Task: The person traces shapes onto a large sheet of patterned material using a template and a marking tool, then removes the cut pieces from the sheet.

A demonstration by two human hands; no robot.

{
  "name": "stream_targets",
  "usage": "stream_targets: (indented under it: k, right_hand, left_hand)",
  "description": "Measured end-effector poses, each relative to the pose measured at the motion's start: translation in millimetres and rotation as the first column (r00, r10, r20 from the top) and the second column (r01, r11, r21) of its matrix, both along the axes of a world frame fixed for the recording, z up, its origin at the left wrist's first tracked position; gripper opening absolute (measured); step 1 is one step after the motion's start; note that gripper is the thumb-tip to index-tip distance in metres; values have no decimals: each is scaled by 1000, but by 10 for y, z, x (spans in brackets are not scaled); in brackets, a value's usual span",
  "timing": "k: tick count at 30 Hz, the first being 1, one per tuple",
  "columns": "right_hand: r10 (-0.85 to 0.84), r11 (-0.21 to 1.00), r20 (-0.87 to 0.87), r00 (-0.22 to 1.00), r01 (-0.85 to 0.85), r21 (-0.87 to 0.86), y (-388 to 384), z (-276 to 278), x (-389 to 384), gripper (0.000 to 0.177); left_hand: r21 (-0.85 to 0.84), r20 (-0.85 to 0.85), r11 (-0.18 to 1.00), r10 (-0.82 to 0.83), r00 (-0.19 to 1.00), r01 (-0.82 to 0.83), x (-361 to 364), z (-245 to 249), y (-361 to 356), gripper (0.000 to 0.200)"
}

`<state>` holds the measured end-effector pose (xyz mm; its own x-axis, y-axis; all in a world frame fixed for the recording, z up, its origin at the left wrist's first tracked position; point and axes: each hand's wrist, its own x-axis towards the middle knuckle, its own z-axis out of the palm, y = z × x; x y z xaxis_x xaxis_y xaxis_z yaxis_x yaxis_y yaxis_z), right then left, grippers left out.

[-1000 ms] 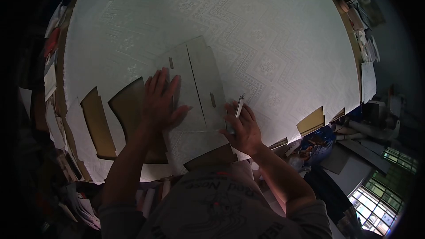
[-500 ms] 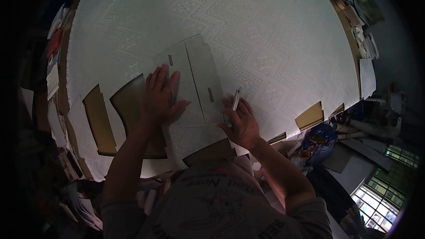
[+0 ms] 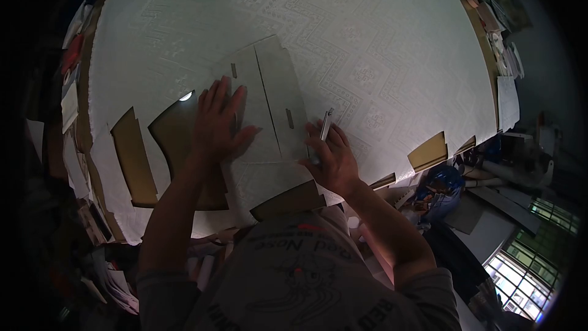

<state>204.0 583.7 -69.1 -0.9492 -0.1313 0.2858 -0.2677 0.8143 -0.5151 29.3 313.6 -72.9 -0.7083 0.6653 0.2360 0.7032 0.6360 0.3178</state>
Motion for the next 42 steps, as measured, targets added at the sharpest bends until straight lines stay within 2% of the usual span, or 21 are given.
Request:
stream_targets:
  k: [20,24,26,42]
  right_hand:
    - [15,1000,30,999,-16,19,10,-5,-3,49]
    - [5,1000,32,999,-5,6,12,-14,2,56]
    - [20,998,50,999,-22,50,28,-25,3,50]
    - [14,998,80,997,-18,59,13,5,-6,48]
  left_hand:
    - [-10,53,1000,-3,999,3,-18,-23,-4,89]
    - [-13,66,1000,-1,998,2,-21,-10,-2,89]
    - [-25,68,1000,3,998,-1,-21,6,5,89]
    - [-46,80,999,11,997,-7,-24,21,-2,89]
